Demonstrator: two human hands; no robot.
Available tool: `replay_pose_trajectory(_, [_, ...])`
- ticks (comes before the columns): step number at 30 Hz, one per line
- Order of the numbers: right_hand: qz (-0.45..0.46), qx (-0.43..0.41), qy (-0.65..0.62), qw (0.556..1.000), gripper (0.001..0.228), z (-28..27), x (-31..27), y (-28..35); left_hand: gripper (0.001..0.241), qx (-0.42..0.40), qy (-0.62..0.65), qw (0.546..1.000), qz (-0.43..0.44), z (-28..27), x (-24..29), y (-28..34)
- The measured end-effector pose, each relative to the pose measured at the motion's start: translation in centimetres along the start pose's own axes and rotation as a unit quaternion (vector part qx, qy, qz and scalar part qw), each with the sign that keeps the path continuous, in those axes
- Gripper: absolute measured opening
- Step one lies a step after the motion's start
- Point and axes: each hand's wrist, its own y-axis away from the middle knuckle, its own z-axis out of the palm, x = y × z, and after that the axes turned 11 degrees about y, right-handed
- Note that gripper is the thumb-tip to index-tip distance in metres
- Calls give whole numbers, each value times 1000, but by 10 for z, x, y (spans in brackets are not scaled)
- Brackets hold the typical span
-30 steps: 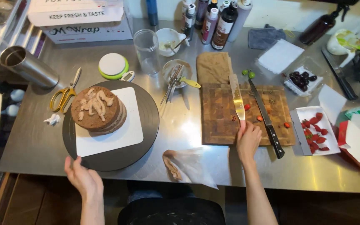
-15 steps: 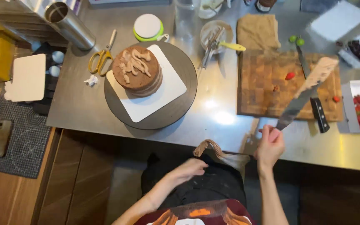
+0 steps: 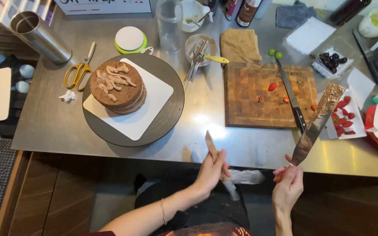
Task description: The person pipes filling from a piping bag onto a chocolate cake layer on a turntable, spreads the filling with a spatula, places another cake layer on top, and brushes liquid onto the cake with a pastry brush, repeating the filling and spreading steps.
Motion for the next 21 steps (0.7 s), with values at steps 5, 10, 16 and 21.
replay_pose_trajectory(5, [-22,-154,-138,978,33,3,-44,-4,55,209,-227,912,271,-39,24,-167])
replay_pose_trajectory(10, [-184,-221,23,957,31,34,-97,3,70,270,-354,787,427,-42,44,-150])
replay_pose_trajectory(16, [-370,-221,163,888,47,96,-174,9,25,106,-274,870,396,-113,65,66])
replay_pose_trajectory(21, [-462,-171,262,830,40,136,-209,20,19,267,-390,703,532,-218,178,121])
